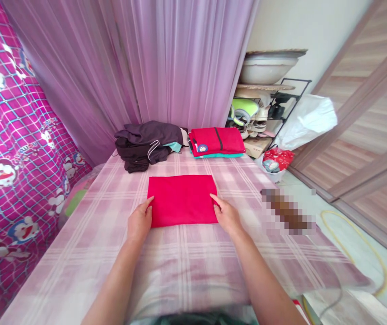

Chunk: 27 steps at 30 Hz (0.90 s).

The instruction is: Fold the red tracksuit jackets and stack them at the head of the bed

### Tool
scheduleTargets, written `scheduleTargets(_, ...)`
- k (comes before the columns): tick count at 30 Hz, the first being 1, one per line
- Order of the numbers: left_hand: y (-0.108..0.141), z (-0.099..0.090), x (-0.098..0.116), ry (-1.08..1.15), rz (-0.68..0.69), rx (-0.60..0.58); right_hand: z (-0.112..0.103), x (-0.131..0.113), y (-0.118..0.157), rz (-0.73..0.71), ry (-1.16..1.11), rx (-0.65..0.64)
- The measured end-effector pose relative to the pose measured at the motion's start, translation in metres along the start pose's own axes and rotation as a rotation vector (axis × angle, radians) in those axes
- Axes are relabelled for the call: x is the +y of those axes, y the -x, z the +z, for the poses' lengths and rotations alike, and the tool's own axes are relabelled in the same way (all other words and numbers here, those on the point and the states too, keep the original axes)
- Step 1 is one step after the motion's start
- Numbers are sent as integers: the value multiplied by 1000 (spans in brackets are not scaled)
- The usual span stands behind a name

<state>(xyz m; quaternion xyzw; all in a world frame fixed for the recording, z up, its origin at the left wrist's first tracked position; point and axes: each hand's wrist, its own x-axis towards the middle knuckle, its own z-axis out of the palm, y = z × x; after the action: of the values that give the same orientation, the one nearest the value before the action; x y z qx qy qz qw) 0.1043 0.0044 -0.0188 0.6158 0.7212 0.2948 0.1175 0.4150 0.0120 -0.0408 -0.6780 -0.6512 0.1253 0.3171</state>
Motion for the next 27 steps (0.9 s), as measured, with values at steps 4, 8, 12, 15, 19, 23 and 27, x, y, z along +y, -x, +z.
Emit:
scheduleTargets(4, -9, 2, -4, 135, 28, 46, -8, -4, -6, -112, -76, 21)
scheduleTargets(8, -23, -12, 4, 279, 33, 13, -25, -17, -18, -184, -163, 47)
scheduleTargets(12, -46, -31, 19, 470, 22, -60, -45, -28, -41, -195, -212, 70)
scheduleTargets(15, -74, -42, 37, 583, 6, -108, -60, -35, -70, -229, -223, 81)
scheduleTargets(19, -126, -47, 79, 542, 98, -9, -87, -45, -129, -295, -155, 155)
scheduleTargets(23, -190, -39, 144, 471, 338, 238, -127, -49, -207, -304, -11, 328)
scheduleTargets(27, -256, 1, 202, 510, 468, 347, -160, -31, -279, -269, 114, 493)
